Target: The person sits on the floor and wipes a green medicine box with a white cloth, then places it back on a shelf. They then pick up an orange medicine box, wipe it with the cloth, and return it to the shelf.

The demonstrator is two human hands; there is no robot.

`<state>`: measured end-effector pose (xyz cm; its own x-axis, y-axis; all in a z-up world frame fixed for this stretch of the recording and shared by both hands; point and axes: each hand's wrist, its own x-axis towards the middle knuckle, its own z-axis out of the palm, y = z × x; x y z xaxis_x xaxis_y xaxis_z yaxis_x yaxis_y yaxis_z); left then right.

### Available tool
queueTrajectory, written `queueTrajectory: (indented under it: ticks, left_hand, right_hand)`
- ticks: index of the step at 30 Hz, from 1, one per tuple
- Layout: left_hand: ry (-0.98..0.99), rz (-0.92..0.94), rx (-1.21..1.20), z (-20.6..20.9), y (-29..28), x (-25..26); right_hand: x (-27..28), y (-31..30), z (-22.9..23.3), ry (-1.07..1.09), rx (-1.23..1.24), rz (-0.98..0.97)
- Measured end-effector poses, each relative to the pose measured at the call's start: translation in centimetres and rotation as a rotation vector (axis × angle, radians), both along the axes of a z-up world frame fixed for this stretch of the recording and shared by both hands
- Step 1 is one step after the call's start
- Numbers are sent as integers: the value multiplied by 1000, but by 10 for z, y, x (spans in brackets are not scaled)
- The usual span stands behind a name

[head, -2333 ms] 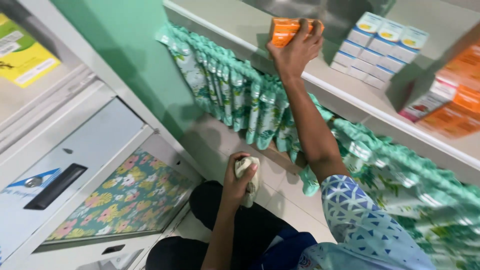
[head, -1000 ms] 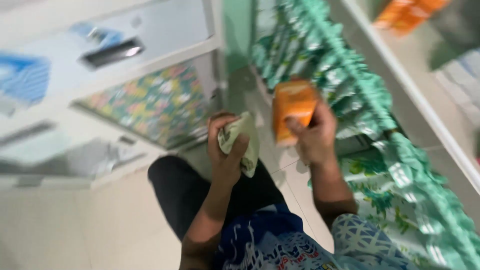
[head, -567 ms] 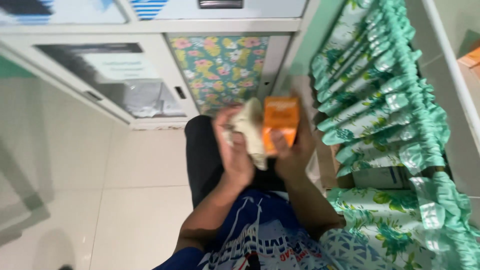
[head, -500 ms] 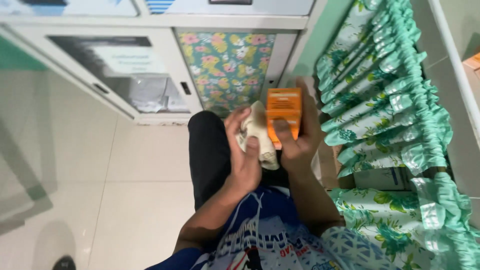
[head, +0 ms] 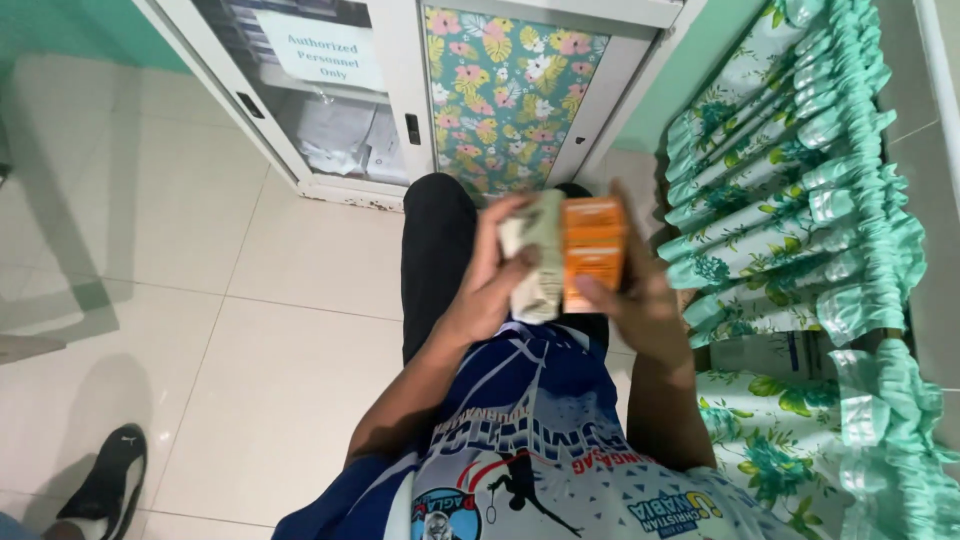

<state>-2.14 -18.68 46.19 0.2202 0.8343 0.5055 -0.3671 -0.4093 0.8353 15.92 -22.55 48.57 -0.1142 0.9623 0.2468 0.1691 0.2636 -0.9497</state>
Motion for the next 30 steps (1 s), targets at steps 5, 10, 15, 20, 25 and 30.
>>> queueTrajectory:
  ticks: [5,10,15,20,25,30]
  left_hand:
    - [82,-226,-136,-11,1,6]
    - [196,-98,-44,-7,8,7]
    - [-8,206,-161,15,-4,-1]
    - [-162,180,-207,8,-4,-6]
    - [-15,18,-97,3,-2,4]
    - [80,6,-250,-2,0,8]
  right_hand:
    - [15,2,-36,699,154,-26]
    - [-19,1,-10,246,272,-127]
    - [-5,-14,-22,-36,-28,-177]
    - [-9,3,-39,418,-65,19]
    - [0,19,-68,408,25,-105]
    - [16,5,-56,323,-52,-179]
